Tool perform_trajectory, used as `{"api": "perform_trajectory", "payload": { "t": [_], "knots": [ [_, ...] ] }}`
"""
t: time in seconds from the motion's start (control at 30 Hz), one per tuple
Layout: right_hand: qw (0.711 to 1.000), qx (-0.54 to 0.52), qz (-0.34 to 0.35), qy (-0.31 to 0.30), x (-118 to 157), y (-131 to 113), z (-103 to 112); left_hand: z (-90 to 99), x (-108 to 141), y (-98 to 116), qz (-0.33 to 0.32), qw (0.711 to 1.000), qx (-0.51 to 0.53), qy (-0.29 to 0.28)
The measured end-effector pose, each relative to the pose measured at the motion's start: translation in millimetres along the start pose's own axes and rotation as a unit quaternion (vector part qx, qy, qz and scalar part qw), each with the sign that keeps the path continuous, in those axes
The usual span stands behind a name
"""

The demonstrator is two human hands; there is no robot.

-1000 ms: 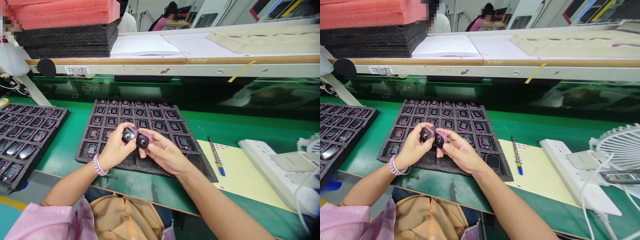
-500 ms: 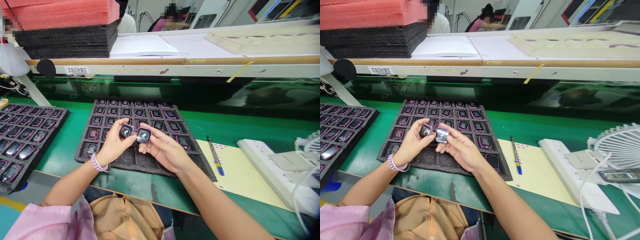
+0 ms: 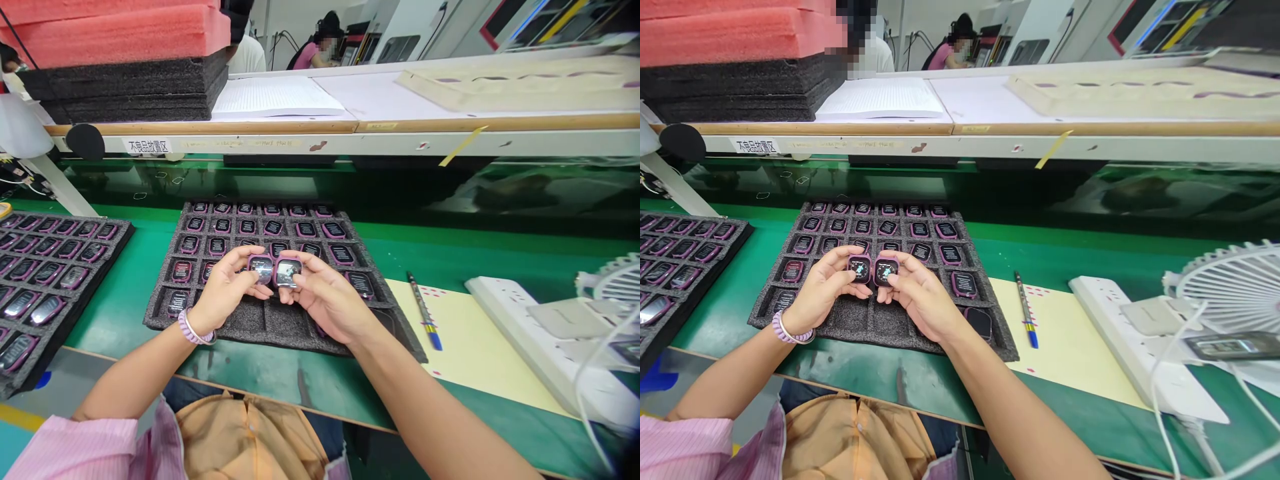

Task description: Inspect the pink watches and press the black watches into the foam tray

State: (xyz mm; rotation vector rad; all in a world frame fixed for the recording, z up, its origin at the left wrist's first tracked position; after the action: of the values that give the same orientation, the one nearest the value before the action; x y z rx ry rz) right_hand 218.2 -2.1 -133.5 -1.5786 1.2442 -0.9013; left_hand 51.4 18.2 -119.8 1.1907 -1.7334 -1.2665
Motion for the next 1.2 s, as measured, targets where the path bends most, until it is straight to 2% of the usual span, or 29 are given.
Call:
{"api": "perform_trajectory", "payload": {
  "t": [1.2],
  "knots": [
    [0.997, 0.067, 0.031, 0.000, 0.2, -0.2, -2.0, -1.1, -0.5, -2.2, -0.009, 0.999, -0.035, -0.018]
  ]
}}
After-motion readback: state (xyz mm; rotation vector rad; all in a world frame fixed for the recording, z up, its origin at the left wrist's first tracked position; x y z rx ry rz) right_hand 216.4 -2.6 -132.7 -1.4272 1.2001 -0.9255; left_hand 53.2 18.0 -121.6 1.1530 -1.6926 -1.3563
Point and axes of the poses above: each hand's wrist, its own x-axis away from the middle knuckle, its own z-axis out of the back of the hand, y = z × x, the point moved 3 cm from there along -x, towards the middle knuckle, and after that the axes turned 4 degrees about x, right-handed, at the moved point
